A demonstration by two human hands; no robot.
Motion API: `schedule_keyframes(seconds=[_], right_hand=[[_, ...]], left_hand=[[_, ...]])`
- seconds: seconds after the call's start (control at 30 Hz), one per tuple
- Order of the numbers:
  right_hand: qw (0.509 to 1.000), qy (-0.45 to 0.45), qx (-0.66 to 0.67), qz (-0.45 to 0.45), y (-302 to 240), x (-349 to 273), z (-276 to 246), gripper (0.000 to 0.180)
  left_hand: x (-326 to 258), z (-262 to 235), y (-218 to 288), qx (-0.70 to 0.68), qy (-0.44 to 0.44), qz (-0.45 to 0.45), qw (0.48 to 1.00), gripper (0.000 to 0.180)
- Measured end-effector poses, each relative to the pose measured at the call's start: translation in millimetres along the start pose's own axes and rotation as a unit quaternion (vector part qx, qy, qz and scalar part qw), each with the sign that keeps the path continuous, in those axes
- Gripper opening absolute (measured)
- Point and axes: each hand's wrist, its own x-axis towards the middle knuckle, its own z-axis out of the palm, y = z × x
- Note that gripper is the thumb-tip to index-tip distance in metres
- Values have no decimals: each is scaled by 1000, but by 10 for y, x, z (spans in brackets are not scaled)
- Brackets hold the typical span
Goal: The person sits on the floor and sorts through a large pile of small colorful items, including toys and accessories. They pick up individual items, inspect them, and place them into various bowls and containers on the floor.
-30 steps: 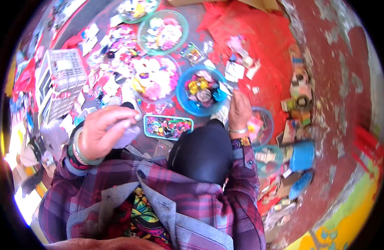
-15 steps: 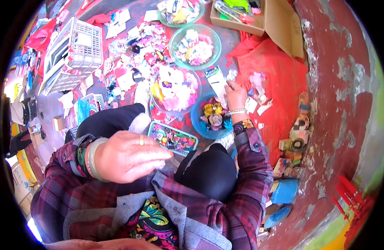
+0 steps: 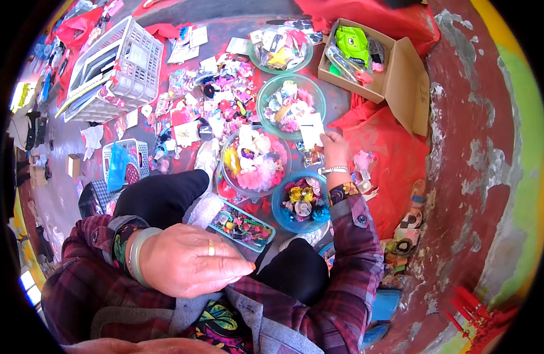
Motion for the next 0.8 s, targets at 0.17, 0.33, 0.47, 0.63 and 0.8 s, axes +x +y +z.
schedule_keyframes(seconds=[0.17,0.33,0.47,0.63,0.8], right_hand=[[1000,9,11,-8,-130,514,278,18],[952,64,-212,-209,-259,1505,632,23],[858,126,-395,-304,-831,1460,1361,26],[814,32,-494,-305,-545,1477,1547,23],[784,-109,-526,-311,-65,1093,665,21]], left_hand=[[-2,28,-32,21,46,19,999,24],[20,-69,-58,36,30,24,999,26],[53,-108,-66,54,45,32,997,27],[65,-157,-74,42,53,21,997,27],[46,-143,-38,52,59,14,997,27]])
